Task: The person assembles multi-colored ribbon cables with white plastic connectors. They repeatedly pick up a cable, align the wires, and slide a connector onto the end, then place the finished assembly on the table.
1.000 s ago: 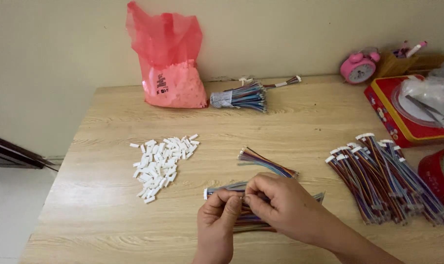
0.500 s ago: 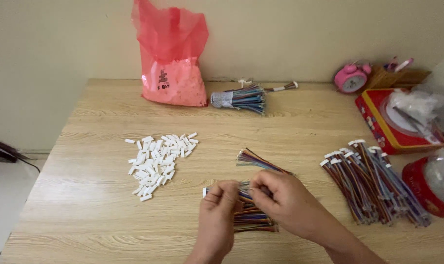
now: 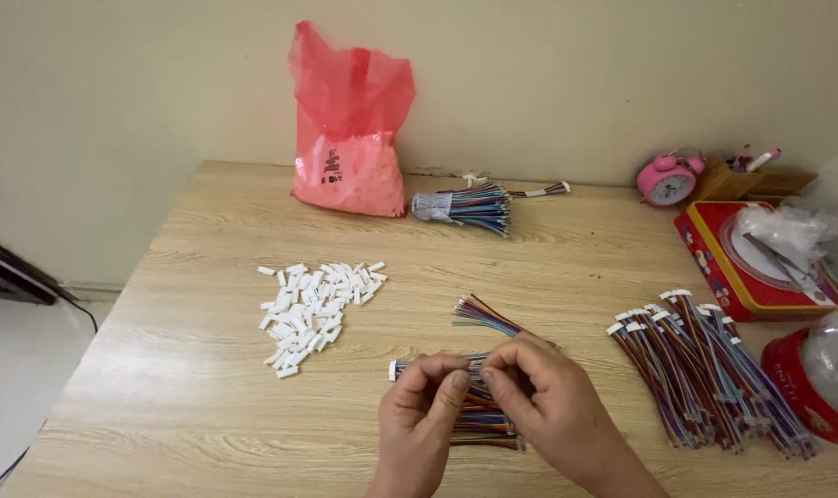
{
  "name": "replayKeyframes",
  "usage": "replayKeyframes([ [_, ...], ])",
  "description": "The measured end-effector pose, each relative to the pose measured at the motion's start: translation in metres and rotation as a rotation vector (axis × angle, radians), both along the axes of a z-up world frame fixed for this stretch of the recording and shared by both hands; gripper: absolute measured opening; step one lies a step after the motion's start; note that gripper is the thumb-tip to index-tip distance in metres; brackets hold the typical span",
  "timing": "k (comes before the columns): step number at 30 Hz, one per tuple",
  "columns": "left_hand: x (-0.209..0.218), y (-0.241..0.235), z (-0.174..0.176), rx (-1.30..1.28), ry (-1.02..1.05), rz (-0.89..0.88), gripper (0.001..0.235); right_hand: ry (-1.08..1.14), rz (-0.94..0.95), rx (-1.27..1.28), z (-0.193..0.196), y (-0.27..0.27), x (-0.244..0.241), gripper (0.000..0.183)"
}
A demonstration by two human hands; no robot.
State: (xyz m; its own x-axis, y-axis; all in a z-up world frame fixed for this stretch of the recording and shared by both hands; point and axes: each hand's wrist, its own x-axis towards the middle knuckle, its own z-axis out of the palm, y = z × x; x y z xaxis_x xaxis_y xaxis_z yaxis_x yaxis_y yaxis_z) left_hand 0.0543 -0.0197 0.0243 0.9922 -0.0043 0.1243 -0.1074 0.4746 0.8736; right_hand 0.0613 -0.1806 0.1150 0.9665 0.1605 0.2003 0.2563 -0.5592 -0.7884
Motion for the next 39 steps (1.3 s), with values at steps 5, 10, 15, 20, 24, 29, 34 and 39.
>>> replayKeyframes([
  [5,0.004,0.0,0.008,-0.002,0.098,-0.024,0.011,-0.009,-0.035,-0.027,0.005,0.0,-0.003,0.012],
  [10,0.007,0.003,0.013,0.122,-0.025,-0.035,0.007,-0.025,-0.026,-0.034,0.004,-0.003,0.0,0.011],
  [15,0.009,0.004,0.021,0.144,-0.012,-0.05,0.006,0.086,-0.028,-0.015,0.009,-0.004,0.003,0.013],
  [20,0.009,0.003,0.018,0.261,-0.089,-0.025,0.002,-0.047,0.017,-0.04,-0.001,-0.007,0.007,0.015],
  [24,0.008,-0.002,0.016,0.166,-0.064,-0.025,0.002,-0.048,0.042,-0.033,0.003,-0.004,0.008,0.016],
  [29,0.008,-0.005,0.003,-0.019,0.076,-0.047,0.005,-0.094,0.036,-0.086,0.005,0.003,0.011,0.014],
  [34,0.009,-0.002,-0.012,-0.123,0.116,-0.065,0.008,-0.222,0.046,-0.13,0.002,0.008,0.013,0.015],
  [39,0.01,0.002,-0.016,-0.097,0.211,-0.029,0.011,-0.301,-0.02,-0.106,0.007,0.009,0.011,0.014],
])
